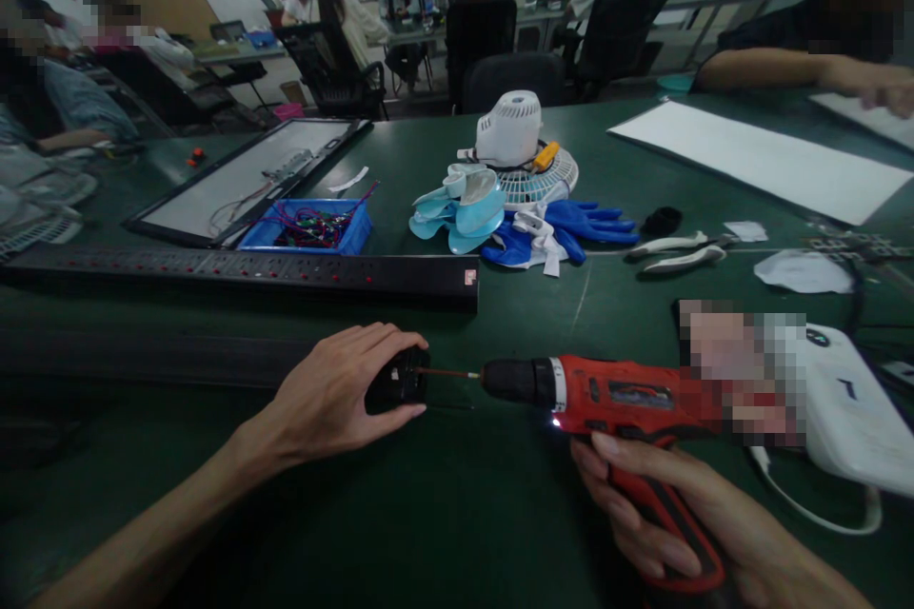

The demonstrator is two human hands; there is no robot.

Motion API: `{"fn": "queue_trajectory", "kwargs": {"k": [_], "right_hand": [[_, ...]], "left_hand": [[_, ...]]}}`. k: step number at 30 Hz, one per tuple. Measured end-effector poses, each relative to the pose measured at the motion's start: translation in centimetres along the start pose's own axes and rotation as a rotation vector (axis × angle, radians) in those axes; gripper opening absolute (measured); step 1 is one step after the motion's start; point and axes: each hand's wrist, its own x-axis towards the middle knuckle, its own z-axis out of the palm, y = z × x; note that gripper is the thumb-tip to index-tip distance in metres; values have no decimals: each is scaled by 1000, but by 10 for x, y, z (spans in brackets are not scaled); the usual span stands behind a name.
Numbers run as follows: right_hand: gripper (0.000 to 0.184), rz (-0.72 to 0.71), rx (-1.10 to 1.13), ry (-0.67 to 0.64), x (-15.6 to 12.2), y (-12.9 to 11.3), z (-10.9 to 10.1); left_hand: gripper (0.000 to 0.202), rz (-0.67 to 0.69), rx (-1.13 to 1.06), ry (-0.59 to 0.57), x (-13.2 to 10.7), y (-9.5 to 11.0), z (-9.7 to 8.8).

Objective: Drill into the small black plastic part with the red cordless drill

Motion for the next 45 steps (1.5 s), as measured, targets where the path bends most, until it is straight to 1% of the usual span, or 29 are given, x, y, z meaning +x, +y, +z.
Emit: {"fn": "queue_trajectory", "kwargs": {"k": [5,9,10,11,15,17,24,30,35,41,45], "right_hand": [[38,-21,25,-25,0,4,-5],[38,-1,35,-34,1,4,-7],[37,1,38,-36,2,4,-7],[36,1,41,-38,2,3,-6],[32,-13,55,-41,2,1,-2],[34,-16,51,-40,1,1,-1],[33,-1,47,5,1,4,-4],[35,24,50,-1,1,1,-1],[31,0,68,-4,0,0,-1],[33,3,63,-35,1,-1,1],[33,1,58,-46,2,1,-1]], "left_hand": [[57,2,-3,18,-1,0,1],[75,-40,10,43,0,1,2],[76,-49,15,42,1,2,2],[74,-53,18,40,2,2,3],[54,-47,2,33,6,4,4],[50,-45,-9,33,6,5,3],[52,-40,-48,36,5,4,2],[50,-28,-62,37,5,2,2],[51,-15,-52,38,5,2,2],[51,-22,-56,28,5,2,1],[52,-31,-61,24,4,2,1]]}}
